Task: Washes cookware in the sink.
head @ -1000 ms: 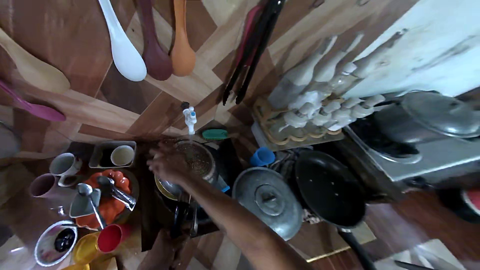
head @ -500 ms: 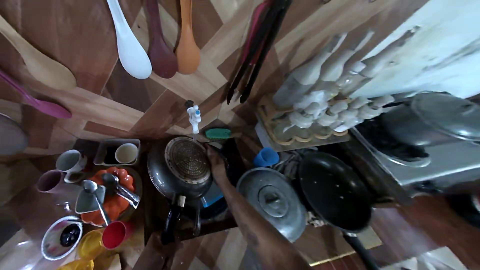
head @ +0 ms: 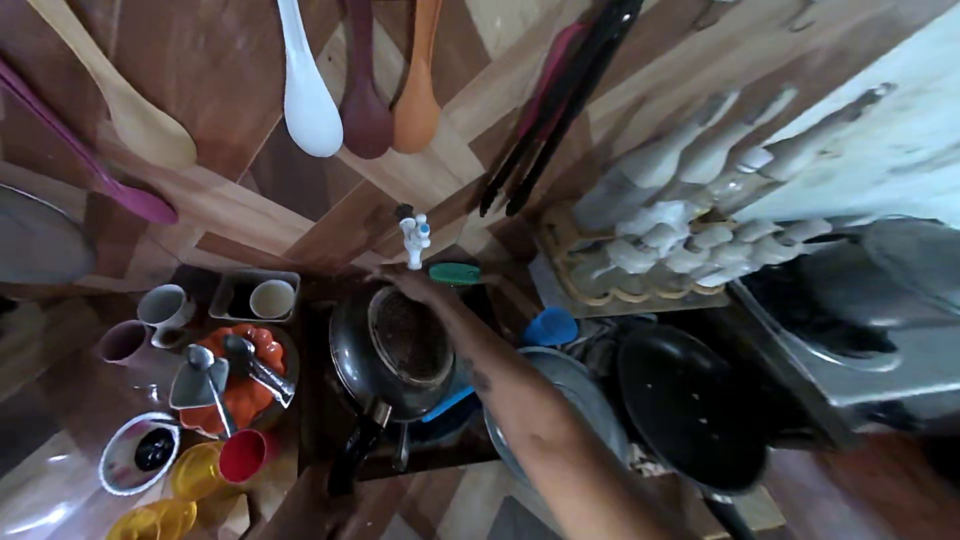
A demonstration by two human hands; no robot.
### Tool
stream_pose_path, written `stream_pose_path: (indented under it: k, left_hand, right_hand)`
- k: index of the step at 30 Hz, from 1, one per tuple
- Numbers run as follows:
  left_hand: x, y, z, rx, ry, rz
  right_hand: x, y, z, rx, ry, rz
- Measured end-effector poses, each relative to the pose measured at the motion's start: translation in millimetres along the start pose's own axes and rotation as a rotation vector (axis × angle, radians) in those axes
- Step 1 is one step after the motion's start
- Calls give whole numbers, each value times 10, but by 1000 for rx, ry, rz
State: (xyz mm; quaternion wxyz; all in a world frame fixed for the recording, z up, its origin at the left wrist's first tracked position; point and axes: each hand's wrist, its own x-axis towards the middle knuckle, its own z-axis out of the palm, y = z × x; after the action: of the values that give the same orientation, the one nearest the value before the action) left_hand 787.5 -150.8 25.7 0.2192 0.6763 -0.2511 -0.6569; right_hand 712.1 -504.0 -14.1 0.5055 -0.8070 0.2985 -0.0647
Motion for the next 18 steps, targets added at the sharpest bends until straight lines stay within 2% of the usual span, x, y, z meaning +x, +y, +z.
stream_pose_path:
  k: [2, 5, 6, 8, 10, 12, 13, 15, 16, 17, 18]
  left_hand:
    - [35, -106, 2, -8, 25, 11]
    - [163, -114, 13, -158, 45, 54]
    - [197, -88, 34, -218, 35, 53]
    - [250, -20, 75, -302, 16, 34]
    - [287, 57, 111, -373, 21, 29]
    - [341, 133, 122, -392, 51, 52]
    - [364, 177, 98, -369, 61, 70]
    - [386, 230, 57, -299, 80, 87]
    - [393, 244, 43, -261, 83, 85]
    - [389, 253, 43, -221, 82, 73]
    - [369, 261, 59, -176, 69, 54]
  right_hand:
    - [-235, 545, 75, 239, 189, 211]
    - [-693, 627, 313, 721, 506, 482]
    - [-761, 550, 329, 783, 577, 551]
    - [-756, 433, 231, 675, 637, 600]
    - [-680, 456, 223, 505, 691, 484]
    - [-794, 352, 489, 419, 791, 227]
    - [-898, 296, 699, 331, 775, 44]
    - [-1044, 106, 1058, -12, 631, -317]
    - [-1036, -63, 1096, -202, 516, -452]
    - [-969, -282, 1047, -345, 343, -508]
    - [-844, -511, 952, -467, 125, -489]
